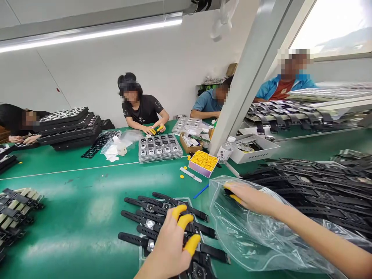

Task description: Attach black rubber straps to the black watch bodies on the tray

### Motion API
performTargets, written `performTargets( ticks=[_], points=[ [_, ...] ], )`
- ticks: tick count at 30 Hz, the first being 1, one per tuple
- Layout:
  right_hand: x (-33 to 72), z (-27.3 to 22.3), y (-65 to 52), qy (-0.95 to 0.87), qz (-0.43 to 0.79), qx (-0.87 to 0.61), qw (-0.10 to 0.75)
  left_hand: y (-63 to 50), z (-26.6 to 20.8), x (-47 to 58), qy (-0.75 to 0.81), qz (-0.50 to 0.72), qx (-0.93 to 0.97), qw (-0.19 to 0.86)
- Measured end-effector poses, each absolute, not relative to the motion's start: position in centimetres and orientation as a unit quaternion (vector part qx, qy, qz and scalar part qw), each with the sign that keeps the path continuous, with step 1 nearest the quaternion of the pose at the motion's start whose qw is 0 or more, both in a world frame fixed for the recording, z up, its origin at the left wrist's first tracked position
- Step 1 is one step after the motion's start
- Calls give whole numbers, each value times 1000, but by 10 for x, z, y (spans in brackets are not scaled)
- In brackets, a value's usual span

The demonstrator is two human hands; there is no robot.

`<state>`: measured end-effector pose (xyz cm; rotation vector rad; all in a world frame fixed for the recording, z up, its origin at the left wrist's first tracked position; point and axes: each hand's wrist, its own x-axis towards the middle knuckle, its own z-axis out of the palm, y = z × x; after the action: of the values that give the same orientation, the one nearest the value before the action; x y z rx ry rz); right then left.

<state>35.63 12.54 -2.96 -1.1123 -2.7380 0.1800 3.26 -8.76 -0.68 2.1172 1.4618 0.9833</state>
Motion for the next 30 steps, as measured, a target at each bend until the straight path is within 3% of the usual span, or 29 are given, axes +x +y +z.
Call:
performTargets(
  ticks=[5, 9, 16, 20, 25, 30],
  points=[
    [346, -12, 96, -930, 144, -329, 84, -3, 4, 115, 546, 287, 705, 350],
    [364, -10, 74, -904, 209, -349, 129, 47, -8, 148, 578, 259, 676, 376],
    [413, 3, 38, -654, 358, -517, 421, 73, -20, 154, 623, 275, 601, 418],
    [412, 49, 12, -548, 376, -440, 603, 95, -30, 164, 620, 298, 550, 474],
    [408, 94, -3, -516, 345, -346, 703, 119, -32, 178, 597, 340, 473, 552],
    [421, 111, -3, -486, 227, -279, 796, 121, -28, 167, 580, 417, 378, 589]
  ],
)
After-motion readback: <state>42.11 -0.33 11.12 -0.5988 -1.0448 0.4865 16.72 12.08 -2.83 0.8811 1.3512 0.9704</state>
